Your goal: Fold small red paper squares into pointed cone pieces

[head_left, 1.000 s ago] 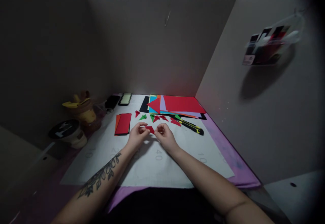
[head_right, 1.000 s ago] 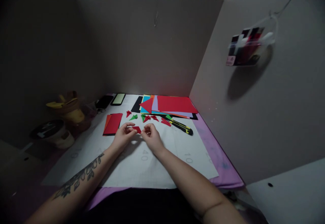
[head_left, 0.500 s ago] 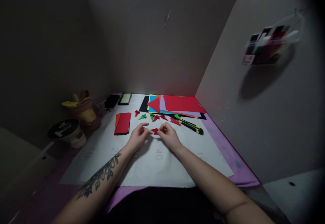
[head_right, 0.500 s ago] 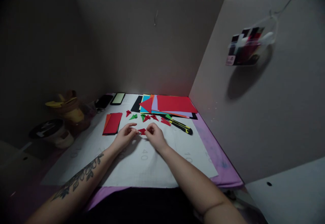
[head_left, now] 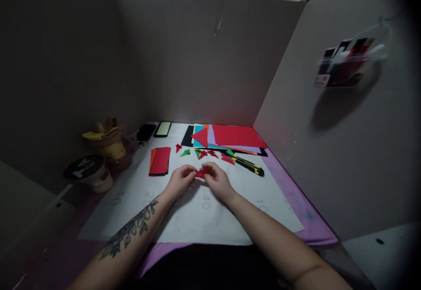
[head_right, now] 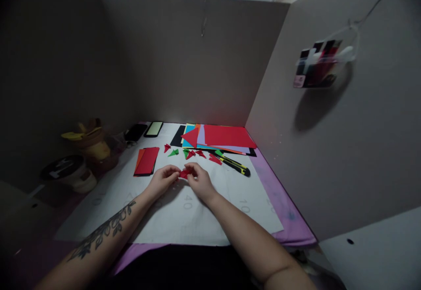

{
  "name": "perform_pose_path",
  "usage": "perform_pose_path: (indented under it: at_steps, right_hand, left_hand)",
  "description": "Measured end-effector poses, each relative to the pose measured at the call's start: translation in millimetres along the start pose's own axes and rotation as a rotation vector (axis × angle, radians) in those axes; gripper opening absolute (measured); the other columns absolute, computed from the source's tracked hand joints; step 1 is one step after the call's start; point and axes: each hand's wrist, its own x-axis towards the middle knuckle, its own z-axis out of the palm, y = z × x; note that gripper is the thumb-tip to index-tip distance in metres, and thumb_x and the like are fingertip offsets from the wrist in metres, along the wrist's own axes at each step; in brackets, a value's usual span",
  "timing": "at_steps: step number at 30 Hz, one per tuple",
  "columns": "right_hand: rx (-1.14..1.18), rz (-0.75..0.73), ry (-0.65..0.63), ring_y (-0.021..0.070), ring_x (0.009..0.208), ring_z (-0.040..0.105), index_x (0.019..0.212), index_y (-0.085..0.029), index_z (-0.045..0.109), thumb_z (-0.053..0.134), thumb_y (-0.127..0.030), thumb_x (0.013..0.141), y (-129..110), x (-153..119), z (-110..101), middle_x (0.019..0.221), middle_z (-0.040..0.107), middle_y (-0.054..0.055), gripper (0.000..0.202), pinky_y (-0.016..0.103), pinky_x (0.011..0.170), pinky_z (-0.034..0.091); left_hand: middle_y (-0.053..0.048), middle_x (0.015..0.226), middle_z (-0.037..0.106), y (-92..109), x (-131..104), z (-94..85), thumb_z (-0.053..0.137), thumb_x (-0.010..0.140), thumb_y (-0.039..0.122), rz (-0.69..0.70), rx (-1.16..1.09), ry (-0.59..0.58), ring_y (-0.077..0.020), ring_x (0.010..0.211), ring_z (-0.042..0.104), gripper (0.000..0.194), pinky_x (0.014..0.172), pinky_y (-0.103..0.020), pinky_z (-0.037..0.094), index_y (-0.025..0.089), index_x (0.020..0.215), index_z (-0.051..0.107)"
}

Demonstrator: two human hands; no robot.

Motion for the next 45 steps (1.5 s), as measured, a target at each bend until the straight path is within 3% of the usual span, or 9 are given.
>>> perform_pose_path:
  at_steps: [5,13,16,20,27,35,45]
  right_hand:
    - [0.035,0.059,0.040,0.0197,0.091,0.064,0.092,-0.020,0.068,0.056,-0.015,0.073,5,5,-3,0.095,0.069,0.005,0.024,0.035,0.087,0.050]
    - [0.094,0.153,0.089,0.0143,0.065,0.058,0.074,-0.019,0.067,0.066,-0.021,0.072,-1,6,-2,0.069,0.064,-0.001,0.003,0.026,0.064,0.047]
    - [0.204,0.223,0.097,0.0113,0.059,0.055,0.071,-0.019,0.061,0.070,-0.030,0.071,-1,7,-1,0.063,0.059,-0.004,0.014,0.022,0.057,0.045]
    - [0.384,0.384,0.097,0.0127,0.058,0.061,0.079,-0.019,0.058,0.064,-0.050,0.075,1,11,-1,0.069,0.064,0.000,0.031,0.022,0.051,0.046]
    - [0.586,0.575,0.051,0.0164,0.065,0.069,0.078,-0.018,0.057,0.076,-0.042,0.067,0,11,-4,0.072,0.070,0.005,0.033,0.024,0.056,0.051]
    - [0.631,0.581,0.057,0.0140,0.065,0.067,0.074,-0.017,0.061,0.083,-0.032,0.058,3,10,-5,0.067,0.067,0.001,0.031,0.022,0.059,0.050]
    - [0.451,0.433,0.003,0.0103,0.053,0.054,0.070,-0.016,0.067,0.080,-0.033,0.058,-3,9,-2,0.059,0.064,-0.001,0.025,0.024,0.054,0.043]
  left_hand:
    - [-0.002,0.070,0.067,-3,1,1.0,0.061,0.073,0.032,0.013,0.043,-0.034,-0.0133,0.058,0.060,0.020,0.057,-0.025,0.048,0.015,0.084,0.064]
    - [-0.004,0.085,0.073,0,-4,2.1,0.060,0.075,0.025,0.110,0.222,-0.070,-0.0170,0.075,0.063,0.020,0.069,-0.026,0.048,0.017,0.089,0.071]
    - [-0.003,0.078,0.072,0,-5,2.1,0.060,0.076,0.028,0.126,0.277,-0.049,-0.0159,0.069,0.062,0.018,0.066,-0.025,0.046,0.017,0.086,0.072]
    - [-0.003,0.067,0.068,-3,-2,-0.1,0.057,0.080,0.033,0.109,0.300,0.035,-0.0155,0.059,0.059,0.022,0.057,-0.024,0.044,0.015,0.084,0.069]
    - [-0.004,0.072,0.070,1,-4,-1.4,0.057,0.080,0.033,0.121,0.307,0.076,-0.0172,0.065,0.064,0.023,0.063,-0.026,0.047,0.014,0.087,0.069]
    - [-0.005,0.078,0.073,-2,-4,-0.6,0.057,0.081,0.032,0.126,0.315,0.051,-0.0175,0.068,0.066,0.022,0.064,-0.026,0.050,0.016,0.089,0.070]
    - [-0.004,0.084,0.075,2,-7,-0.8,0.059,0.079,0.027,0.163,0.326,-0.014,-0.0170,0.075,0.067,0.019,0.074,-0.027,0.051,0.018,0.088,0.073]
